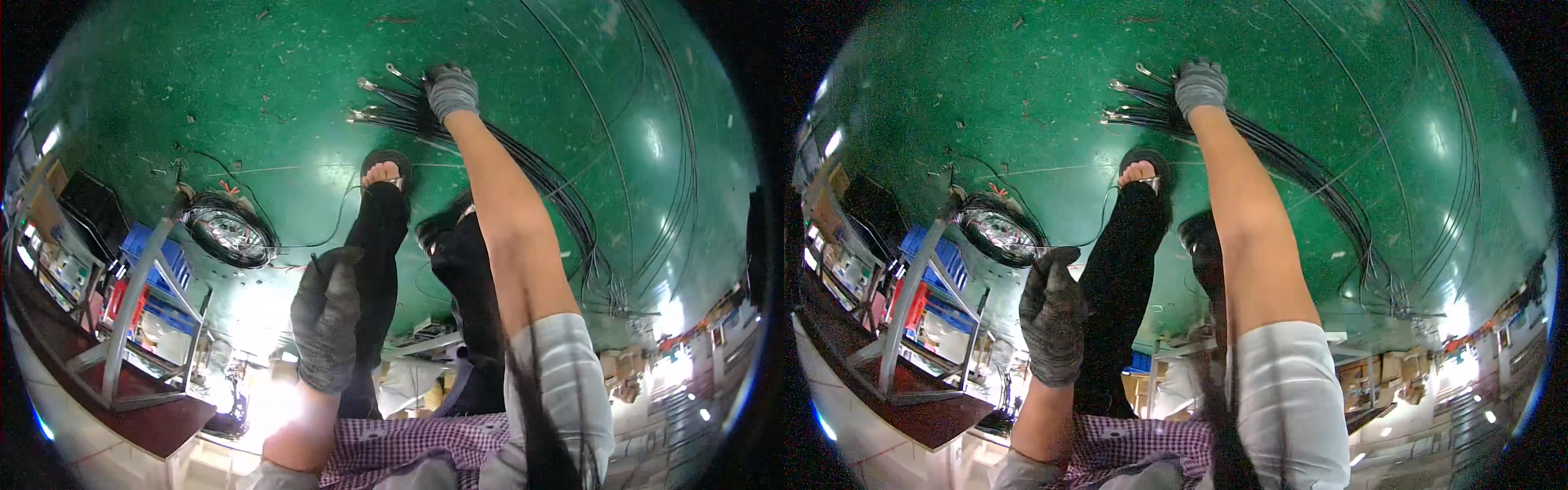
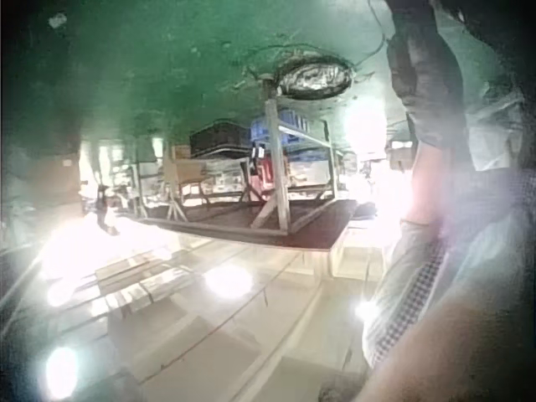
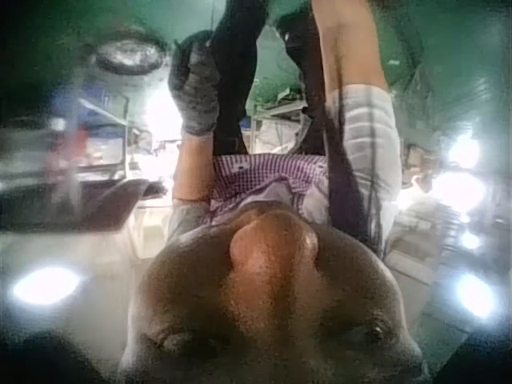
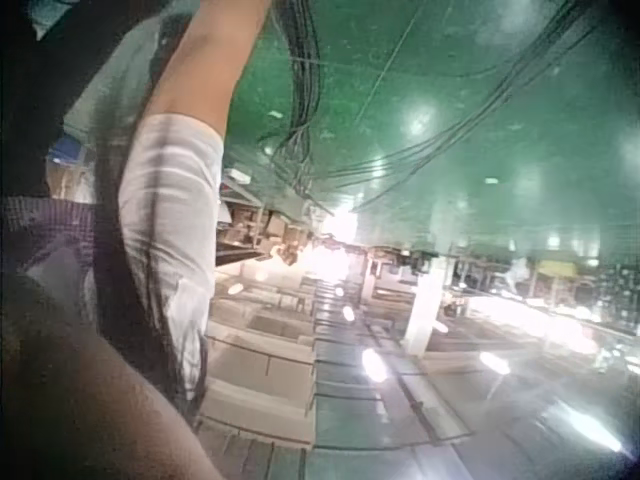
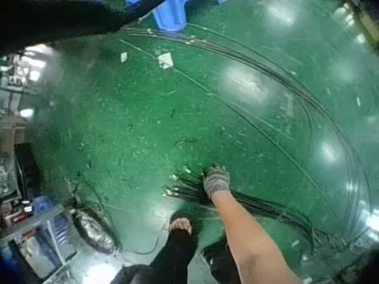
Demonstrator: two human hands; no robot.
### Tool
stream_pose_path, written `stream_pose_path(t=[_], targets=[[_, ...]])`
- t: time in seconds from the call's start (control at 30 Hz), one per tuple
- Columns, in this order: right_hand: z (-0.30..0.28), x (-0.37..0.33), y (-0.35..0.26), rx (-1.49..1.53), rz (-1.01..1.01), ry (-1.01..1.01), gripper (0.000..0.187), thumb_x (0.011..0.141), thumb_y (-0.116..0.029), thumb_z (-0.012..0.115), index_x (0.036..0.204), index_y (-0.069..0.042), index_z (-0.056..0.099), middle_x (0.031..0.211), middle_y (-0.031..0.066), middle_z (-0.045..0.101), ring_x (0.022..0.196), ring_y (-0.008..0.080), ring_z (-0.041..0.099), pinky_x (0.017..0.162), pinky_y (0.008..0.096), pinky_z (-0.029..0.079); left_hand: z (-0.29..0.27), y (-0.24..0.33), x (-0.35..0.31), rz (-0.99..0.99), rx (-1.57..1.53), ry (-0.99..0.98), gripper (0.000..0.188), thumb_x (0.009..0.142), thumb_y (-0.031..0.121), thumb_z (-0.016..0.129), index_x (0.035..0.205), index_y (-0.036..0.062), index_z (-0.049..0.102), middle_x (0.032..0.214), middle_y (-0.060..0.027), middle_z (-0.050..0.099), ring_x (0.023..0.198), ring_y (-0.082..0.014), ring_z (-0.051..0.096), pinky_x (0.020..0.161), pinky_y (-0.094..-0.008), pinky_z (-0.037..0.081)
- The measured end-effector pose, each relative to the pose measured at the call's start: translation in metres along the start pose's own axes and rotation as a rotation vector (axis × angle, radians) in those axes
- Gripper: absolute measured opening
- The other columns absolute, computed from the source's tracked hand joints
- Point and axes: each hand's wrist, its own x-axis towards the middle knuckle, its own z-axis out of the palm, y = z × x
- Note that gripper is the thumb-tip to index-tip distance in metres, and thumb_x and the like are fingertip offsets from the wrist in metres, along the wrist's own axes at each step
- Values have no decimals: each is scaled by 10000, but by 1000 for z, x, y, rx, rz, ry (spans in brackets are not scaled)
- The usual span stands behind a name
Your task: The person strips the outer insulation from black electrical cables using pliers and scissors. They repeatedly pick up cables, cut the sheathing, and pull the insulation off to expose the inner wires, working at a red table in a workshop.
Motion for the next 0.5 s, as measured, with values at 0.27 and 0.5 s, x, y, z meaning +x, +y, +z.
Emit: stream_pose_path(t=[0.27, 0.5], targets=[[-61, -180, -56, 793, -713, -282, 266, 726, -266, 576, 865, -41, 546, 826, 90, 555, 862, 224, 508, 777, 319, 387, 3, 3, 5, 138, -14, 106, 316, 803, 199, 508, 1064, 23, 478, 822, 1, 534, 638, -68, 451, 562, -192, 378], [-165, -196, -33, 1290, -355, -710, 354, 713, -236, 584, 985, -26, 497, 959, 118, 526, 952, 201, 475, 915, 312, 277, 42, 24, -15, 13, -320, -302, 184, 809, 172, 500, 938, 41, 512, 848, -19, 561, 657, -81, 486, 593, -201, 409]])
